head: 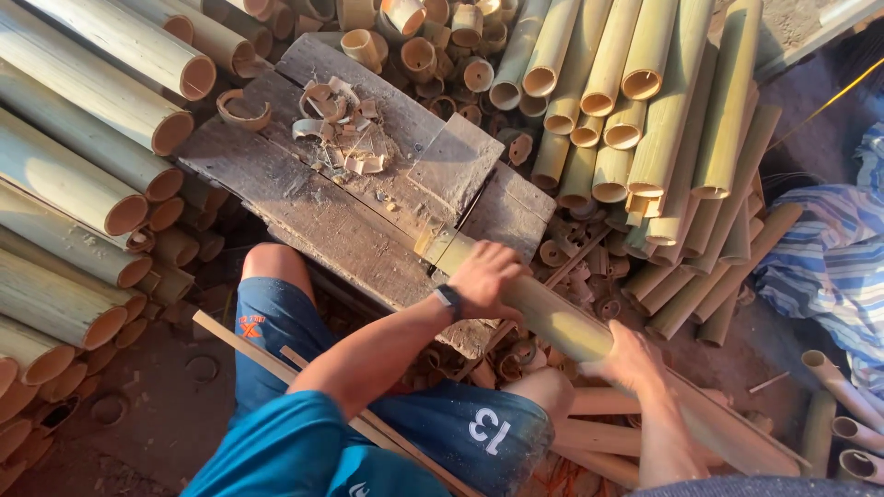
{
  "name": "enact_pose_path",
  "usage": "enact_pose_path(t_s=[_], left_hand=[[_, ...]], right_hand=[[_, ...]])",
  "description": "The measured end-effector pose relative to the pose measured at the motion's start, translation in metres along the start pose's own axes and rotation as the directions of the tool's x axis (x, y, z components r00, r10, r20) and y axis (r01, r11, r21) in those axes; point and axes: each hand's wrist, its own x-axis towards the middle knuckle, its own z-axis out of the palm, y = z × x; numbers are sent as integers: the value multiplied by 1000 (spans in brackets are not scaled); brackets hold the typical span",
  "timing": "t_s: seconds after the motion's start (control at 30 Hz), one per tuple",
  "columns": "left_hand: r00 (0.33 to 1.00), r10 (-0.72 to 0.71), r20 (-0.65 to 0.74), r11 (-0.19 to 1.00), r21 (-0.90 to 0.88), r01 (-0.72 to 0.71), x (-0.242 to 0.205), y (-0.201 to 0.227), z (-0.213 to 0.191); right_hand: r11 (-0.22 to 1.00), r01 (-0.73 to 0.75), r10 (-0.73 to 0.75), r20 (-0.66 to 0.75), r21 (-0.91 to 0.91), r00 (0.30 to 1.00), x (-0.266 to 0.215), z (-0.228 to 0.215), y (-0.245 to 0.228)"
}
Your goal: The person uses a saw blade on a wooden block to cut bamboo tubes into strips. They then gather the bamboo strips and tie them into a bundle with a red cord.
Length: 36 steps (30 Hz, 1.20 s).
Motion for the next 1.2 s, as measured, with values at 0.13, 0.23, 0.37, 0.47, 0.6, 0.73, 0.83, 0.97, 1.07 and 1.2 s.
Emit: enact_pose_path(t_s=[0.13,0.23,0.37,0.47,0.6,0.73,0.83,0.97,1.07,1.2], left_hand=[[572,-572,-588,804,-540,248,-65,-30,-11],[397,-883,-250,311,-945,97,-104,-44,-12],[662,-749,21,-65,-997,-42,-114,-90,16],[888,-453,-79,-224,-954,-199,-122,-134,41],[955,-297,-24,327,-942,78,-138,-143,-32],[851,-388,-354,802,-585,123,-123,-159,-100],[420,-418,-806,903,-418,98,-125,-133,-137],[742,37,-669,934,-241,-263,-129,-68,-107],[820,476,-318,879,153,-452,-143,9,-90],[892,442,-91,856,340,-389,-131,15,-30]], right_hand=[[994,81,-70,-140,74,988,-28,28,-3],[995,35,-27,-75,98,997,-81,22,-42],[985,56,-39,-106,163,994,-95,41,-58],[985,59,-52,-50,164,997,-107,54,-57],[973,48,-36,-57,227,998,-114,67,-51],[938,245,-188,-232,246,954,-132,80,-50],[974,120,-91,-155,193,984,-138,82,-50],[942,115,-80,-124,315,989,-153,72,-63],[977,83,-54,-149,196,987,-128,113,-23],[954,213,-129,-353,210,927,-148,112,-9]])
